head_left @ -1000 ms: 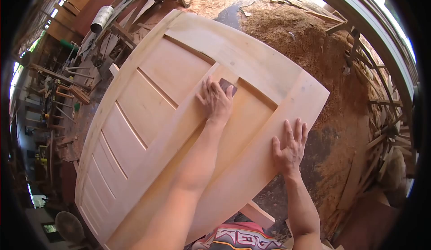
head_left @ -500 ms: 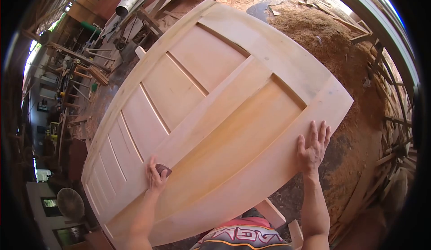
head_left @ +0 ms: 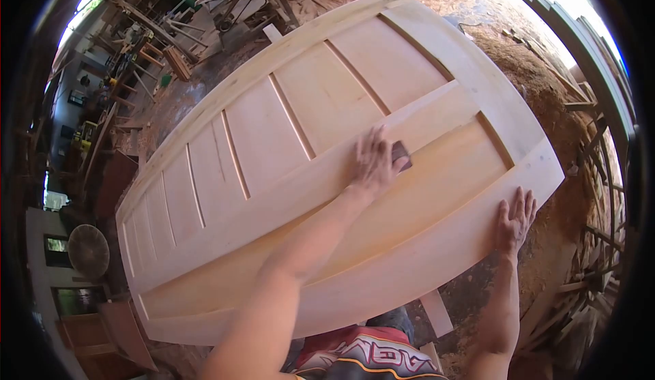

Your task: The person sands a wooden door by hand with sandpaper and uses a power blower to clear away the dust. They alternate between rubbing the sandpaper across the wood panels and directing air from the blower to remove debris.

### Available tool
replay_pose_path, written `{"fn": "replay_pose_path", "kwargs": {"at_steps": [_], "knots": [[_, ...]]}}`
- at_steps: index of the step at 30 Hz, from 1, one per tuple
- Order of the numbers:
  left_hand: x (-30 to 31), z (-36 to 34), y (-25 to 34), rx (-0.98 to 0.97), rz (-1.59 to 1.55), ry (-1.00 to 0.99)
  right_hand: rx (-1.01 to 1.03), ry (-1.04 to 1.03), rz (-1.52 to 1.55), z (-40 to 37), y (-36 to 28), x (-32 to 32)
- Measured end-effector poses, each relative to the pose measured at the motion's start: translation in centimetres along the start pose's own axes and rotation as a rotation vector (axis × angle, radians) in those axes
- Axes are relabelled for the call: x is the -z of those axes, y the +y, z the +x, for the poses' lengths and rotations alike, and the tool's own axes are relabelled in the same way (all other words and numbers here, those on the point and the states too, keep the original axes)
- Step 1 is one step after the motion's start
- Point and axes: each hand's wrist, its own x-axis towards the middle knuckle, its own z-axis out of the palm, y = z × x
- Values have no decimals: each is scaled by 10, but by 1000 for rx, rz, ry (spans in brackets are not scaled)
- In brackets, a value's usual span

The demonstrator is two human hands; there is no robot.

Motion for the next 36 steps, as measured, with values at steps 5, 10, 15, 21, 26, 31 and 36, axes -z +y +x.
{"fn": "replay_pose_path", "kwargs": {"at_steps": [5, 10, 15, 21, 26, 31, 36], "knots": [[167, -252, -157, 167, 187, -99, 34, -13, -81, 5, 12, -9], [251, -407, -260, 296, 260, -137, 11, -50, -190, 7, 18, -17], [193, -297, -201, 126, 146, -158, -7, -48, -212, 7, 13, -20], [58, -78, -52, 12, 2, -62, -52, -2, -95, -3, -19, 0], [-50, 100, 72, -11, 57, -5, -107, -18, 12, -1, -28, 12], [-103, 177, 126, 24, 16, 23, -119, -15, 30, 13, -21, 19], [-38, 48, 38, 37, 36, 63, -57, -2, -33, 14, -11, 9]]}}
